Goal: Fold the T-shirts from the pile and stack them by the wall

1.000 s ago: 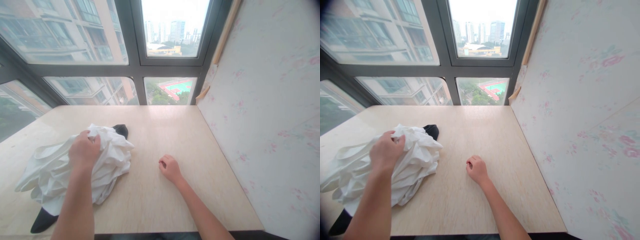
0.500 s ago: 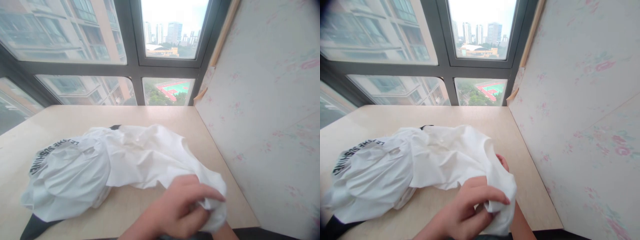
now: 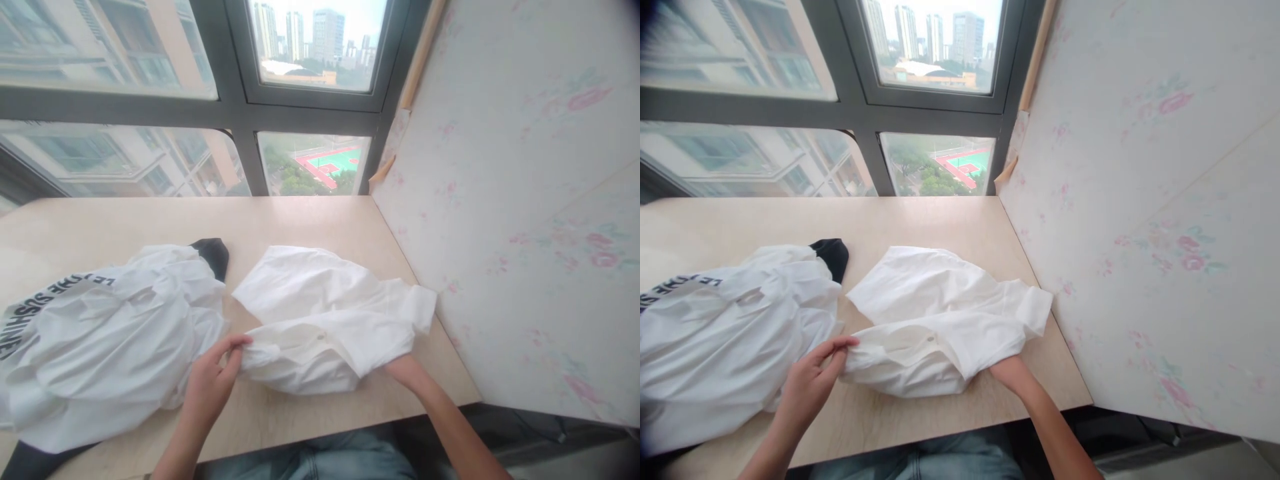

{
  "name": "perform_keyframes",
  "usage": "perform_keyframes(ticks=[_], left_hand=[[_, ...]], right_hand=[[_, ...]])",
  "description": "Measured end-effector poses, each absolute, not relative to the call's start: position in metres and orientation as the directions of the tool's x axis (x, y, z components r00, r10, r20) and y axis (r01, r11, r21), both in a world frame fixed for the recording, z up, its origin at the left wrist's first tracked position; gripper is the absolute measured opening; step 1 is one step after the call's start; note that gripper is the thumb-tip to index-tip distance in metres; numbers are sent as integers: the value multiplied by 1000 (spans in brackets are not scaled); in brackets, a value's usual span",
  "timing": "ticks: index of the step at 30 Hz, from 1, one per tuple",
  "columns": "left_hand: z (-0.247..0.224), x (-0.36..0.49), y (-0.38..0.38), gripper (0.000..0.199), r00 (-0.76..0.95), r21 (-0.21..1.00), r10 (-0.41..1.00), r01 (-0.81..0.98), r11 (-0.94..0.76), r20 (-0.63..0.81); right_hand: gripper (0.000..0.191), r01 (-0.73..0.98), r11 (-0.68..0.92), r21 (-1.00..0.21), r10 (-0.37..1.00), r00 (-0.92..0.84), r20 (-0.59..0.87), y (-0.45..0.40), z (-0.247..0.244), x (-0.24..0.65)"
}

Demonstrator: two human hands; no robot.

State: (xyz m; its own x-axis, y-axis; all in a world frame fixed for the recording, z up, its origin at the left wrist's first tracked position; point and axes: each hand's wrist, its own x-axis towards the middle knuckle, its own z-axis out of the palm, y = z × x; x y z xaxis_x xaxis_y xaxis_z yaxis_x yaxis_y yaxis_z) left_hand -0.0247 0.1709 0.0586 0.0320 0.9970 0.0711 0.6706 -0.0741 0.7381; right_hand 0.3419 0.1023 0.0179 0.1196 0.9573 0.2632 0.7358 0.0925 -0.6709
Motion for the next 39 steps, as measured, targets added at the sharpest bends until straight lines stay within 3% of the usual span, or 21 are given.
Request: perform_keyframes(ticks=[3,6,11,13,17,19,21,24,29,33,36,39], left_hand=[[67,-15,167,28,86,729,993,674,-118,81],[70,3,167,26,189,654,966,711,-260,178],[71,14,163,20,216,454,886,794,-404,411],[73,12,159,23,311,446,882,773,-451,354],[69,5,151,35,504,446,844,722,-529,184],[63,1,148,30,496,437,849,732,-523,184],[60,-4,145,24,449,462,868,736,-495,213],[67,-10,144,23,341,563,915,722,-402,216],[102,-5,148,31,196,714,979,678,-176,55],[128,12,132,30,283,864,958,494,-97,-54],[137,34,102,46,337,911,938,406,-68,-80],[135,64,74,52,507,927,858,353,-126,-76]], right_hand=[[43,720,114,-684,990,-144,14,88,56,344],[24,709,118,-696,949,-288,-132,79,103,354],[19,734,113,-669,993,-73,88,78,135,361],[32,757,188,-626,982,-148,117,76,128,355],[74,798,343,-496,926,-376,35,73,95,336],[77,818,348,-457,929,-366,52,75,79,331],[64,827,308,-470,949,-299,96,79,70,330],[39,785,212,-583,977,-157,143,87,76,338],[31,685,124,-718,983,15,184,106,115,350],[29,622,207,-755,946,69,316,134,140,345],[28,527,343,-777,883,99,458,166,156,331],[31,452,446,-773,870,-13,494,202,164,307]])
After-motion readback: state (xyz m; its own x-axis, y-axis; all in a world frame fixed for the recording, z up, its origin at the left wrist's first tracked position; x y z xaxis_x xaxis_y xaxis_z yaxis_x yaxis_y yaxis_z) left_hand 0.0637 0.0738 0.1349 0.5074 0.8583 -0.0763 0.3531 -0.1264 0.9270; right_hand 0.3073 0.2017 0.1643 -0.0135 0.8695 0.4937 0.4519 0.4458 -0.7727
